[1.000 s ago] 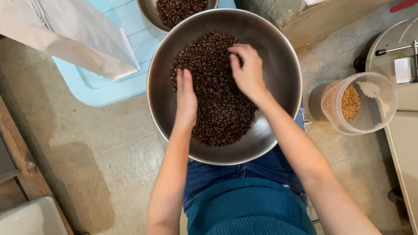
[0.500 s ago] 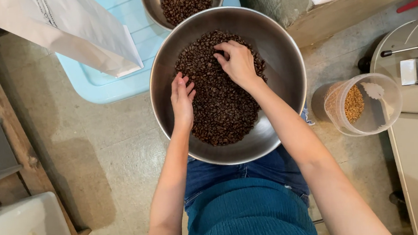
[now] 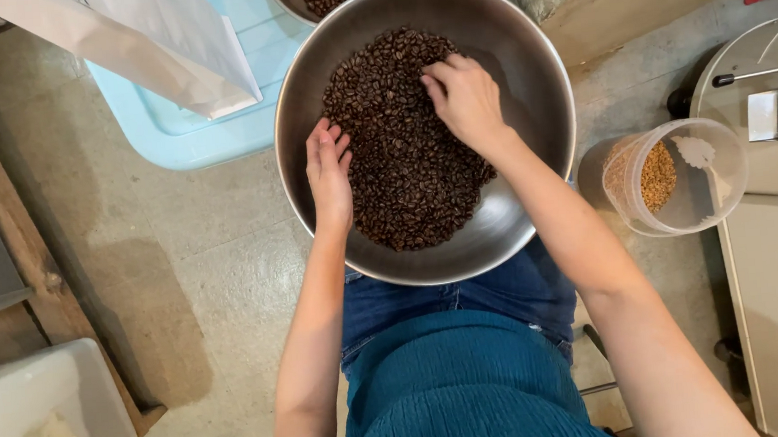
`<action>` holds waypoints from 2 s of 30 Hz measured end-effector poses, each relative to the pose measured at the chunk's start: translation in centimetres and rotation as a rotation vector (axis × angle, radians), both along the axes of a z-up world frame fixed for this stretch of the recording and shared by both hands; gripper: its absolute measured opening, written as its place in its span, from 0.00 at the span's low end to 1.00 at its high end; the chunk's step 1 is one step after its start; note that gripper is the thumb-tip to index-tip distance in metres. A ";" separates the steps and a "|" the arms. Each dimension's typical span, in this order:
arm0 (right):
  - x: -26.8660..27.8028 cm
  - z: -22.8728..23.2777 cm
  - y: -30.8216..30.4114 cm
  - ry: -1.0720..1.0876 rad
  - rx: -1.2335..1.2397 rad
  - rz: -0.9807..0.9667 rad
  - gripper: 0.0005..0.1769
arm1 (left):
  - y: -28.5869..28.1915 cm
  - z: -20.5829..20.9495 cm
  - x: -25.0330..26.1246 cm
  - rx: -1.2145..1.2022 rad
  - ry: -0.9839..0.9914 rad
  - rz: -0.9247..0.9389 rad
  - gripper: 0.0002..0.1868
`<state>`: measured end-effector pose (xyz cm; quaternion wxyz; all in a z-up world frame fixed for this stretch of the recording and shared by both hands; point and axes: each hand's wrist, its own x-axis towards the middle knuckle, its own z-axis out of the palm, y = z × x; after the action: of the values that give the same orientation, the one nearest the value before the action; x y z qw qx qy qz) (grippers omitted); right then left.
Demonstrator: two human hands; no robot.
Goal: Sorting and inspecting roasted coffee beans by hand in a large metal bowl after weighing and bagging
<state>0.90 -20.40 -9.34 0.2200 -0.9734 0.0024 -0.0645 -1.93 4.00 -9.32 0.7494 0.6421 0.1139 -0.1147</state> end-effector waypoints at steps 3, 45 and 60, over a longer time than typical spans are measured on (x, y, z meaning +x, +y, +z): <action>-1.9 1.9 -0.3 -0.225 -0.029 -0.090 0.08 | 0.4 3.3 -2.0 0.163 -0.008 -0.036 0.33; -2.7 3.5 7.9 0.401 2.159 -0.973 0.36 | -6.3 8.2 5.7 0.226 0.446 -0.763 0.59; -5.1 11.7 2.0 0.325 1.081 -0.423 0.34 | -0.5 10.2 4.7 0.279 0.123 -0.640 0.48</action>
<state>-4.22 -18.44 2.38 0.6628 -0.6994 0.2621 0.0532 2.81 3.54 0.83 0.5724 0.7332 -0.0333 -0.3655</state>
